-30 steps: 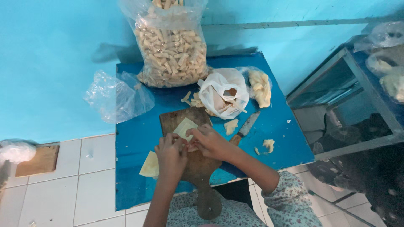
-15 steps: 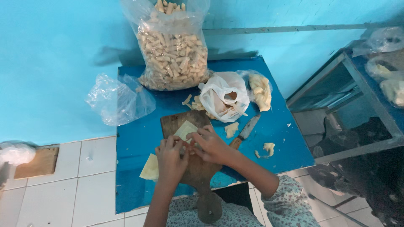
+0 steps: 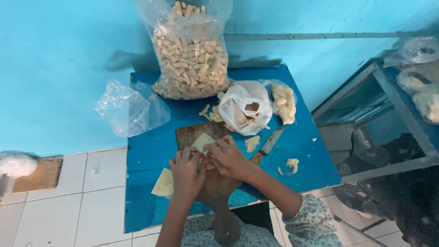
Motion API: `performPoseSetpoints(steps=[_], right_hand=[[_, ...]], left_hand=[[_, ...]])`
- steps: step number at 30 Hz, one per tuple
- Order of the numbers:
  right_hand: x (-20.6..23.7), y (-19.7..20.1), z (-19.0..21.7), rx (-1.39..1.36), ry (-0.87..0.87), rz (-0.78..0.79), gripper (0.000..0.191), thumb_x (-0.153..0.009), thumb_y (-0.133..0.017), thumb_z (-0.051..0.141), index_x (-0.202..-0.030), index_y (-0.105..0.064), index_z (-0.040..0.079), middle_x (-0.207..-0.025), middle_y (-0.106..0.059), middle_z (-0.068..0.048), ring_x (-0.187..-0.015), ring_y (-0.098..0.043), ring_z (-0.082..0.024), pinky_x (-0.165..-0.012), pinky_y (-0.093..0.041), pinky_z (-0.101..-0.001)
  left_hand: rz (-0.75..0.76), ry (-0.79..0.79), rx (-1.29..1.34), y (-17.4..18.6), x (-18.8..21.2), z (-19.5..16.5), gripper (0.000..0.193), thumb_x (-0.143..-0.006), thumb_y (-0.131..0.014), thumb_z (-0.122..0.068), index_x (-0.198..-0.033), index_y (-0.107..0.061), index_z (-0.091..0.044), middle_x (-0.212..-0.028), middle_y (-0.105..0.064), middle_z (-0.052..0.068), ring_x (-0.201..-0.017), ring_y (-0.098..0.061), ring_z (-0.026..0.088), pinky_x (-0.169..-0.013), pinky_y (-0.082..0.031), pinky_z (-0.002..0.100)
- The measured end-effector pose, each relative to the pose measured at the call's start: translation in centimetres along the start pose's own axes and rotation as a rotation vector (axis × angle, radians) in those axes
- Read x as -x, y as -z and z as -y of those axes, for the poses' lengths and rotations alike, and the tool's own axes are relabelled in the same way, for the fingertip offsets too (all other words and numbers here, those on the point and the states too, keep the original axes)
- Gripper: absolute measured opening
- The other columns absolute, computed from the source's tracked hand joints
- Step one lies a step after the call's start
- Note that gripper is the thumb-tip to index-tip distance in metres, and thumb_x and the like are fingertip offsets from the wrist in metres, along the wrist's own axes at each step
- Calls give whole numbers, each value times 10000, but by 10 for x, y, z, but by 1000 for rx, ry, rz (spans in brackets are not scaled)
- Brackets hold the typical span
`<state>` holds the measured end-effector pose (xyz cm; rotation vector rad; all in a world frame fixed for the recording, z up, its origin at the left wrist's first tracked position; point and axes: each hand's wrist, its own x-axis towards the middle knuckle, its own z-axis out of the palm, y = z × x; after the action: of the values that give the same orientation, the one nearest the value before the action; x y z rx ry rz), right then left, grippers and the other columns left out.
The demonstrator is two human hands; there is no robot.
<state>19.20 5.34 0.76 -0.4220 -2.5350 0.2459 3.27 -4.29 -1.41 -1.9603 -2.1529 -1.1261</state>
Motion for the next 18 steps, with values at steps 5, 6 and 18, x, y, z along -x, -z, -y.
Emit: performPoseSetpoints(steps=[5,6,18], right_hand=[[2,-1,3,2,-11,-72,361,-890,-756,106,-1212,-594,83,-1012,-656,-16,-1017,-610,-259,-935,-418,-488],[2,-1,3,20,-5,-70,378,-876,-756,103,-1220,-601,73,-1002,-646,-29,-1010,-610,-263,-933,-419,-493],[7,-11,0,118,65,-133,310,-899,-721,95,-1188,-613,70,-1036,-701,-61,-1021,-617,-256,-993,-418,-533]], left_hand=[[-4,-11,-100,-6,0,0,143,-813,-733,-153,-947,-731,-104,-1116,-600,52,-1065,-544,293,-850,-375,496],[-1,-9,-94,-7,-1,0,121,-824,-733,-159,-935,-733,-111,-1107,-599,49,-1060,-543,292,-850,-375,496],[-34,13,-112,-9,1,2,79,-840,-726,-139,-918,-738,-141,-1098,-603,32,-1056,-552,280,-873,-374,494]])
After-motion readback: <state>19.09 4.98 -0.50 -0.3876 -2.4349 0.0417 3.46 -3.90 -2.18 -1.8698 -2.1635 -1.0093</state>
